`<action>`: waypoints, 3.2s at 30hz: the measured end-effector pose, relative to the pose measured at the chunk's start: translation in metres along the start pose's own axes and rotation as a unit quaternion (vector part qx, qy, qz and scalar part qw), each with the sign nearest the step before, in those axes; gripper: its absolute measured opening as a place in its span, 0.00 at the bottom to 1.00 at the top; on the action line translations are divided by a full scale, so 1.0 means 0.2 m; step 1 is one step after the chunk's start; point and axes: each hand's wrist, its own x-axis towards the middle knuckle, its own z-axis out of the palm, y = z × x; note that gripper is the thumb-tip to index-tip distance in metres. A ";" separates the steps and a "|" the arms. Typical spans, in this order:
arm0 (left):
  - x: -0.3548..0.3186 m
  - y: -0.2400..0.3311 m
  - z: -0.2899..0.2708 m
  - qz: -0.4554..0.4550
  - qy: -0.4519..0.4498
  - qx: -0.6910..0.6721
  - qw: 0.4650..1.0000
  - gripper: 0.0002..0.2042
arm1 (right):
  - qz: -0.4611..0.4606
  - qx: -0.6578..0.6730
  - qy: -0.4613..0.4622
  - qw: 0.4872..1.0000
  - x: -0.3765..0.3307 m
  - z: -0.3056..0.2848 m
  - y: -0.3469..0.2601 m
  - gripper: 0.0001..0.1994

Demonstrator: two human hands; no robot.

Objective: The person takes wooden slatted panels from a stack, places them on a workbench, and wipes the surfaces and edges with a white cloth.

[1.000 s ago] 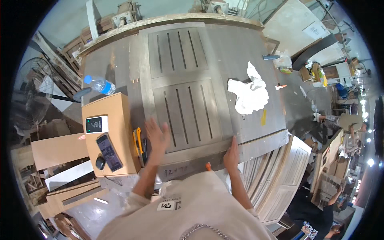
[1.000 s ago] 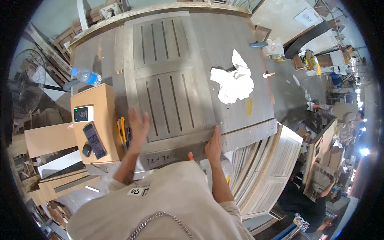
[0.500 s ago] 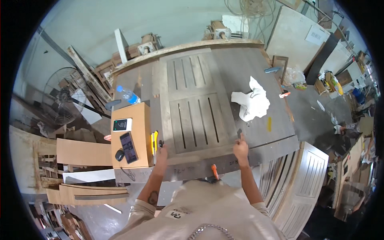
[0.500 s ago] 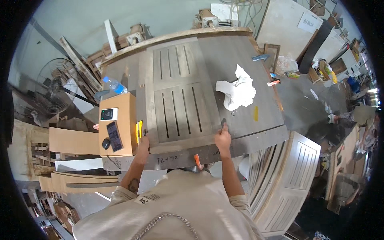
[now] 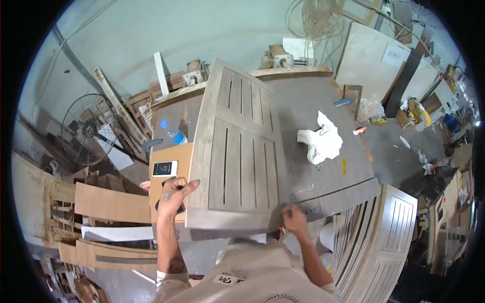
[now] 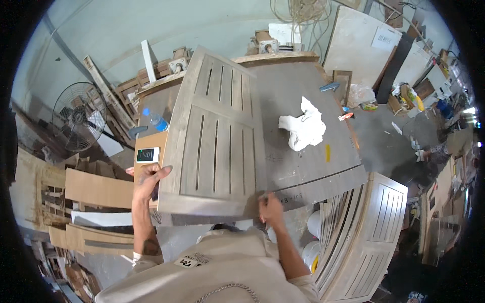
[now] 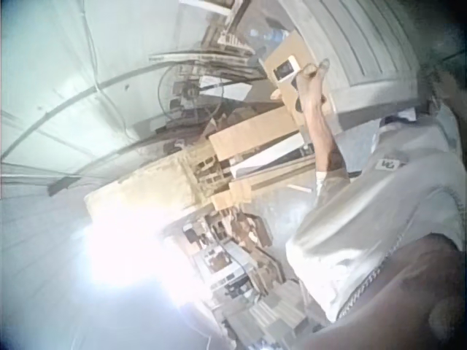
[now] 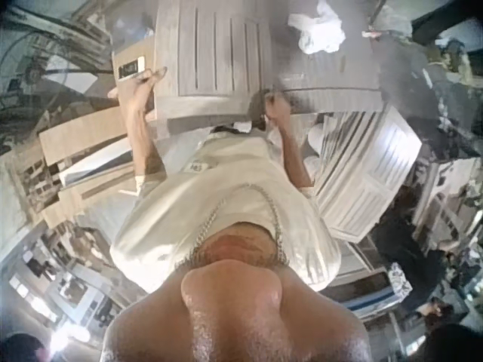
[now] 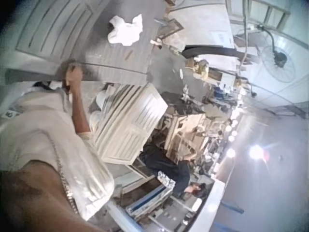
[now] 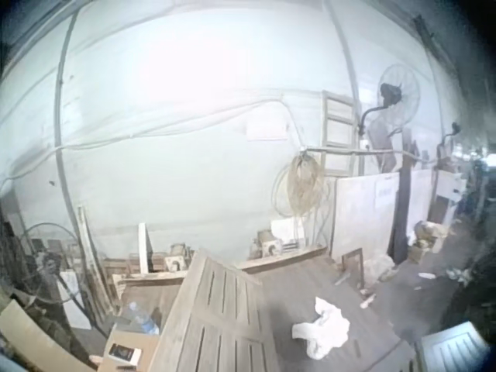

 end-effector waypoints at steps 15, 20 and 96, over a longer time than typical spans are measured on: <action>-0.01 0.29 0.18 0.221 -0.345 -0.237 0.881 0.19 | 0.096 0.325 0.060 0.939 -0.14 -0.20 -0.60 0.23; 0.44 -0.31 0.66 0.061 -0.298 -0.335 0.892 0.19 | -0.001 0.389 0.060 0.919 -0.06 -0.69 -1.20 0.35; -3.68 -3.13 1.77 0.520 -0.658 0.440 0.322 0.34 | 0.689 0.324 0.607 -0.227 -3.93 3.72 0.14 0.28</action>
